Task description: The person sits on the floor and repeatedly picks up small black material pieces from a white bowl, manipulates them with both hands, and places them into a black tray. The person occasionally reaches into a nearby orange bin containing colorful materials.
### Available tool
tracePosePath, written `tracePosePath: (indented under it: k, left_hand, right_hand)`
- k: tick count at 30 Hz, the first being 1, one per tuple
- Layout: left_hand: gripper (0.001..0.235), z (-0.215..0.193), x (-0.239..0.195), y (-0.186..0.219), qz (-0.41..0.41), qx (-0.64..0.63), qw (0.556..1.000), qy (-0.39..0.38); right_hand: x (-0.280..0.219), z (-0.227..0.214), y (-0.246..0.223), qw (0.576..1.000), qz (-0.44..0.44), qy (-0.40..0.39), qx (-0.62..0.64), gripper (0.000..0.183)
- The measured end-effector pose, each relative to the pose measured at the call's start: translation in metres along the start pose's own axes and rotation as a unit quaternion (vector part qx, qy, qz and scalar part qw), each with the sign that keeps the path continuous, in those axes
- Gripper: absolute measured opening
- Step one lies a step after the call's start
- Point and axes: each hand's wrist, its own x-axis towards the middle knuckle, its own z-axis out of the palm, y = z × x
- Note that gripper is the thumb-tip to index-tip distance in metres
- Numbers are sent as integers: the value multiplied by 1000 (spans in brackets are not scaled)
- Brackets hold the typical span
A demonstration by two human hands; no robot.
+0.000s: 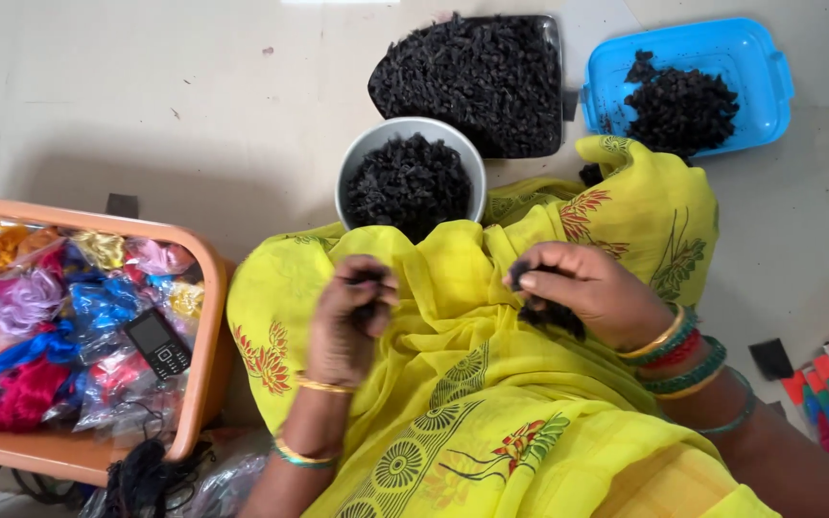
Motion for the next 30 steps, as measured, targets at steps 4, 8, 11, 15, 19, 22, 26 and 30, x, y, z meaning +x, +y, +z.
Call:
tracePosePath:
  k: [4,8,11,15,19,22,26,30]
  left_hand:
    - [23,31,-6,-33,-47,72,994,-62]
    - [26,47,-16,-54,4,165,986,-40]
    - [17,50,-14,-64,35,154,987,-35]
    - [16,47,-10,-64,65,208,975,-31]
    - [12,34,-4,-69,82,265,958,-68]
    - [11,36,-9,-69,72,292,948,-100]
    - [9,36,-9,-74,54,281,955,-78]
    - [10,46,-10,-69,-11,149,988,-26]
  right_hand:
    - [15,18,6,999,-33,-32,2,10]
    - [20,22,20,998,-44,-47,-26,9]
    - [23,25,25,997,-50,-60,-29,9]
    - [24,27,25,996,-58,-52,-36,10]
    - [18,29,17,990,-84,-43,-106,10]
    - [16,30,15,976,-88,-27,-197,9]
    - [9,31,6,971,-69,-16,-229,9]
    - [6,26,9,981,-81,-36,-173,6]
